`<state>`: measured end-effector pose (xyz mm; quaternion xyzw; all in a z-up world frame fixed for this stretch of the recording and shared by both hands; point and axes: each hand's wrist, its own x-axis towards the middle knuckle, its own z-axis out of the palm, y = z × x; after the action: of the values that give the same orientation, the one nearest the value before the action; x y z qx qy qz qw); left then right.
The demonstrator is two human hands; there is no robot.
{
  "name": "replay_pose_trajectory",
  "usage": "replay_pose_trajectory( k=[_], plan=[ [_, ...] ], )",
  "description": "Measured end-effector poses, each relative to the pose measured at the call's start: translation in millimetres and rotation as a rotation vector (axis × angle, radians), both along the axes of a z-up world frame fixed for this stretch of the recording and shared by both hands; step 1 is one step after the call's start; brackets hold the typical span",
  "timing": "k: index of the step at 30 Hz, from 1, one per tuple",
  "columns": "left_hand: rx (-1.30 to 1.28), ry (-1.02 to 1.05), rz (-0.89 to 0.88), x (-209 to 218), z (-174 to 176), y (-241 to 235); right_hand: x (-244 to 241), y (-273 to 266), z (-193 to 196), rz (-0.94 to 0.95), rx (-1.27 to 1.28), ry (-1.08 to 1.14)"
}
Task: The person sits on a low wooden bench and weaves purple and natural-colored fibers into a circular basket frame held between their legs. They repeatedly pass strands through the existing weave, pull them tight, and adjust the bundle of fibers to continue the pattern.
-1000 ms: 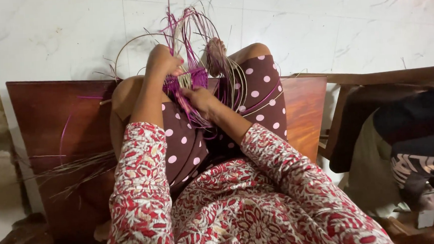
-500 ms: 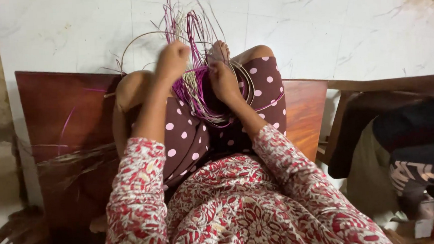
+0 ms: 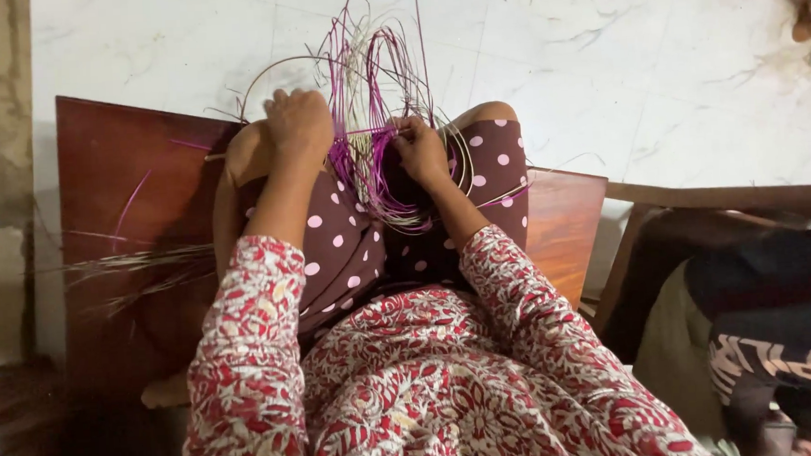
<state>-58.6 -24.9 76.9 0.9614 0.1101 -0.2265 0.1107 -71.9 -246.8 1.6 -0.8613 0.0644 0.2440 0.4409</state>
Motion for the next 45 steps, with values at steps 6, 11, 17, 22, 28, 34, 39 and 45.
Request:
replay_pose_trajectory(
  k=[6,11,17,22,28,34,39,45],
  plan=[
    [0.234,0.340,-0.057,1.5,31.1,-21.1,-1.6,-6.2,-20.3,-0.073,0.186,0.005],
    [0.292,0.391,-0.039,7.9,51.0,-44.5,-0.4,-2.4,-17.7,-0.072,0.245,-0.012],
    [0.252,0.530,0.052,20.7,63.5,-47.8,0.6,-0.3,-12.6,-0.127,0.322,0.025],
    [0.109,0.586,0.056,24.6,9.4,-3.1,0.9,1.8,-7.5,-0.151,0.336,0.049],
    [-0.013,0.881,-0.071,39.5,76.0,17.7,6.2,10.9,59.7,-0.162,0.197,0.264],
    [-0.184,0.706,0.222,-4.5,175.8,23.4,2.3,4.0,-5.8,-0.197,0.271,0.079],
    [-0.414,0.547,0.497,-27.1,111.7,58.8,4.5,5.0,2.0,-0.179,0.291,0.054],
    [-0.506,0.476,0.658,-65.3,140.6,60.7,3.2,3.7,-6.1,-0.121,0.242,0.040]
  ],
)
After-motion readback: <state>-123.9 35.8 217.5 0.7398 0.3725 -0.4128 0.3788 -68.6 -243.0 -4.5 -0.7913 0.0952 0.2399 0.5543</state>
